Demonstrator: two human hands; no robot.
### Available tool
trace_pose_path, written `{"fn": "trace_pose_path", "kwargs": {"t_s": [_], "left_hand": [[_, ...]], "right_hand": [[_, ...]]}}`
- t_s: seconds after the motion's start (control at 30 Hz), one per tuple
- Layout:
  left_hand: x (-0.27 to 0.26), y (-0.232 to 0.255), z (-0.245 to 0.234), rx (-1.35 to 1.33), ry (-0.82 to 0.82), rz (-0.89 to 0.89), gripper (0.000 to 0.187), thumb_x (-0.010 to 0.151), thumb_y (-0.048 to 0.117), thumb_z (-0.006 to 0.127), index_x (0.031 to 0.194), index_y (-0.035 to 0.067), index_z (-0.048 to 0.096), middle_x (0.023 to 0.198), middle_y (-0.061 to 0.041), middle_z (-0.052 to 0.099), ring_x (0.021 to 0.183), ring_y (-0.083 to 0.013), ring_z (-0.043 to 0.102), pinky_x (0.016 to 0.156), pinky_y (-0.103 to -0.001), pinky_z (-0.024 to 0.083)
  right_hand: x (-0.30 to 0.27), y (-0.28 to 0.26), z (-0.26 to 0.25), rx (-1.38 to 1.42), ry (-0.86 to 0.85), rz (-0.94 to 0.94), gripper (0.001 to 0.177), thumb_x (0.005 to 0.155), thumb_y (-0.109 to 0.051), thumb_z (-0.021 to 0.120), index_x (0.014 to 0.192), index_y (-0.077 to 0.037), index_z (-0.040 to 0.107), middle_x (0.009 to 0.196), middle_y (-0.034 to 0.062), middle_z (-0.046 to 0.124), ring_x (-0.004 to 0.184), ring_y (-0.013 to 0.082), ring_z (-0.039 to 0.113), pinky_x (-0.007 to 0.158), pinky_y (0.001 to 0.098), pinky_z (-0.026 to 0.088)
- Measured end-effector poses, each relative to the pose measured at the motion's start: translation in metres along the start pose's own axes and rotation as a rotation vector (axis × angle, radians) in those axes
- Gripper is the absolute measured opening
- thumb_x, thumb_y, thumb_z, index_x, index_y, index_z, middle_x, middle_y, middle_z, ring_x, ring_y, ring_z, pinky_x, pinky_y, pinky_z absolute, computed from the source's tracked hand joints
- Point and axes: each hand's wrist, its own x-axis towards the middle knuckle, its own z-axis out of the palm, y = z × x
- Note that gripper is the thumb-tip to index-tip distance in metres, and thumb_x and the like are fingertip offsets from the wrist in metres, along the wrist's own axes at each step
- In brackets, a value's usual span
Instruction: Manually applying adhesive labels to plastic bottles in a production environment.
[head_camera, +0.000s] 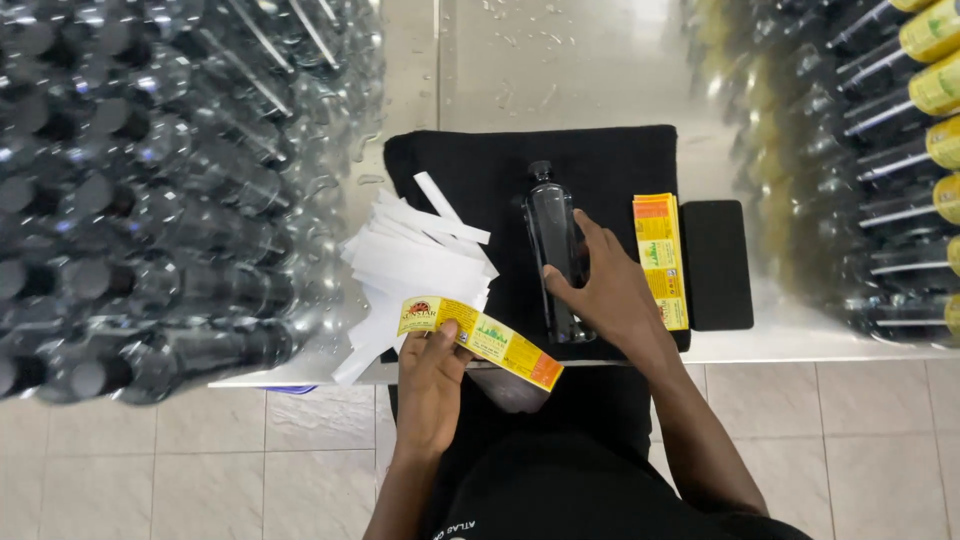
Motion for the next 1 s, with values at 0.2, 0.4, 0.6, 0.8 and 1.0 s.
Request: {"fn": "trace_pose_path", "kwargs": {"t_s": [0.2, 0.4, 0.6, 0.8, 1.0], "left_hand": [[0.02, 0.001, 0.009, 0.008, -0.032, -0.056, 0.04, 0.092, 0.017, 0.081, 0.125, 0.012, 0.059, 0.115, -0.012, 0.071, 0.11, -0.0248, 0.069, 0.094, -0.04, 0.061], [0.018, 0.016, 0.037, 0.129, -0.082, -0.092, 0.04, 0.101, 0.022, 0.069, 0.131, 0.003, 0.049, 0.122, -0.014, 0.052, 0.102, -0.024, 0.063, 0.084, -0.037, 0.061], [0.007, 0.018, 0.058, 0.092, -0.097, -0.072, 0.039, 0.101, 0.022, 0.071, 0.127, 0.003, 0.049, 0.121, -0.014, 0.054, 0.099, -0.0215, 0.066, 0.084, -0.033, 0.064], [0.013, -0.001, 0.057, 0.015, -0.122, -0.046, 0.034, 0.101, 0.02, 0.072, 0.12, 0.001, 0.051, 0.118, -0.015, 0.055, 0.099, -0.0226, 0.068, 0.086, -0.038, 0.067], [0.02, -0.014, 0.06, -0.013, -0.157, 0.037, 0.033, 0.104, 0.018, 0.07, 0.126, -0.003, 0.058, 0.12, -0.014, 0.056, 0.105, -0.0243, 0.07, 0.091, -0.042, 0.068]], "right_hand": [[-0.002, 0.008, 0.007, 0.176, 0.01, -0.008, 0.092, 0.095, -0.045, 0.071, 0.172, -0.016, 0.029, 0.165, 0.0081, 0.051, 0.148, 0.029, 0.054, 0.111, 0.0488, 0.051], [-0.007, 0.016, 0.008, 0.168, 0.035, -0.079, 0.091, 0.098, -0.053, 0.072, 0.17, -0.007, 0.04, 0.125, 0.0201, 0.066, 0.102, 0.036, 0.074, 0.086, 0.0509, 0.061], [-0.007, 0.021, 0.012, 0.144, 0.109, -0.26, 0.086, 0.098, -0.033, 0.078, 0.167, 0.002, 0.041, 0.113, 0.0251, 0.064, 0.085, 0.0405, 0.074, 0.07, 0.0512, 0.062], [-0.012, 0.03, 0.008, 0.239, 0.035, -0.345, 0.106, 0.084, -0.04, 0.079, 0.168, 0.008, 0.035, 0.121, 0.0308, 0.062, 0.086, 0.0484, 0.07, 0.071, 0.0566, 0.058], [-0.036, 0.039, 0.005, 0.241, 0.209, -0.314, 0.079, 0.086, -0.011, 0.087, 0.158, 0.003, 0.056, 0.134, 0.0309, 0.059, 0.125, 0.0518, 0.058, 0.1, 0.0555, 0.053]]}}
